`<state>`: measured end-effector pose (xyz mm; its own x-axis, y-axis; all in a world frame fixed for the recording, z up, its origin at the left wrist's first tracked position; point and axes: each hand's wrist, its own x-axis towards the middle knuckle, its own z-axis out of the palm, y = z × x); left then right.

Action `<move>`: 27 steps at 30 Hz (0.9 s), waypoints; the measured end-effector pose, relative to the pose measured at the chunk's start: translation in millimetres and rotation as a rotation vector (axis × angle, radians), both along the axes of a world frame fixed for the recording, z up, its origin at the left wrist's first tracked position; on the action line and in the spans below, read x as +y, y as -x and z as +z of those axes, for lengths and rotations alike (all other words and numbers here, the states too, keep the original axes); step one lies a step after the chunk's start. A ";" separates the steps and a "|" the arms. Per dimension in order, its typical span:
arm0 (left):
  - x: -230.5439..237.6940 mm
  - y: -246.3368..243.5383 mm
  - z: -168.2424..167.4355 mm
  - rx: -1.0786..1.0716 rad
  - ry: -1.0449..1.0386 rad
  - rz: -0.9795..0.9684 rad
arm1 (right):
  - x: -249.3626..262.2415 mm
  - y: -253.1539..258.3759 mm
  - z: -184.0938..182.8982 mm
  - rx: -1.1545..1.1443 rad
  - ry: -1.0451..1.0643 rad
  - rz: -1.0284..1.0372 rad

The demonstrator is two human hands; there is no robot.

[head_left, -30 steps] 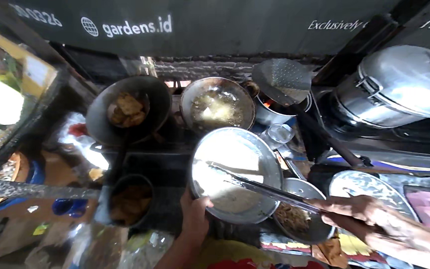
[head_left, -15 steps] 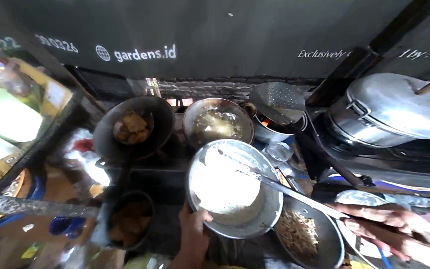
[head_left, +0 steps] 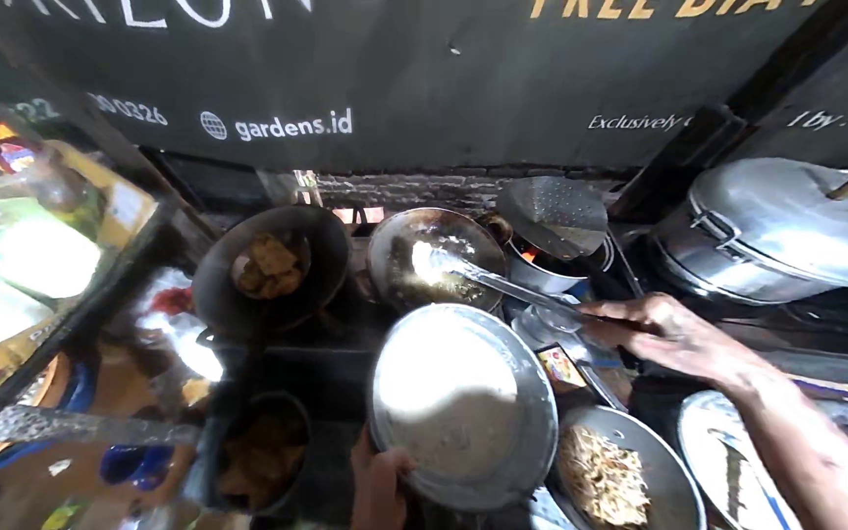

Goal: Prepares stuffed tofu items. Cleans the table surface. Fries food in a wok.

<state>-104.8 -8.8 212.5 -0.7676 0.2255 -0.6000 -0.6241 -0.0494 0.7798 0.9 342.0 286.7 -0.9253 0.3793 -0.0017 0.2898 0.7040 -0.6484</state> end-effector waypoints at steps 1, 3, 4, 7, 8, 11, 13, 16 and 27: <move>-3.8 -0.6 -2.9 -0.002 0.019 -0.003 | -1.7 7.9 -5.0 -0.017 -0.030 0.029; -11.6 -1.3 -8.3 -0.001 0.060 -0.015 | -6.1 21.7 -13.0 -0.075 -0.085 0.072; -15.6 -1.8 -12.1 0.001 0.081 -0.020 | -8.7 27.3 -16.4 -0.124 -0.119 0.080; -29.6 -1.7 -26.9 0.012 0.123 -0.054 | -22.6 40.8 -15.2 -0.296 -0.234 0.077; -33.8 -1.6 -32.0 0.017 0.137 -0.060 | -27.0 44.0 -14.5 -0.329 -0.278 0.075; -45.1 -2.0 -45.6 0.028 0.165 -0.064 | -39.5 54.3 -11.1 -0.445 -0.398 0.058; -52.3 -2.7 -54.7 0.029 0.165 -0.057 | -47.3 62.5 -8.0 -0.573 -0.442 0.047; -60.6 -2.4 -69.5 0.030 0.172 -0.041 | -49.2 65.5 -7.7 -0.633 -0.449 0.051; -83.5 -5.2 -123.3 -0.031 0.227 0.019 | -22.8 12.5 -45.1 -0.031 0.078 -0.018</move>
<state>-99.6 -92.2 89.2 -0.7508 0.0676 -0.6571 -0.6486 0.1128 0.7527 -11.5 319.2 241.5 -0.9172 0.3939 -0.0602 0.3229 0.6460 -0.6917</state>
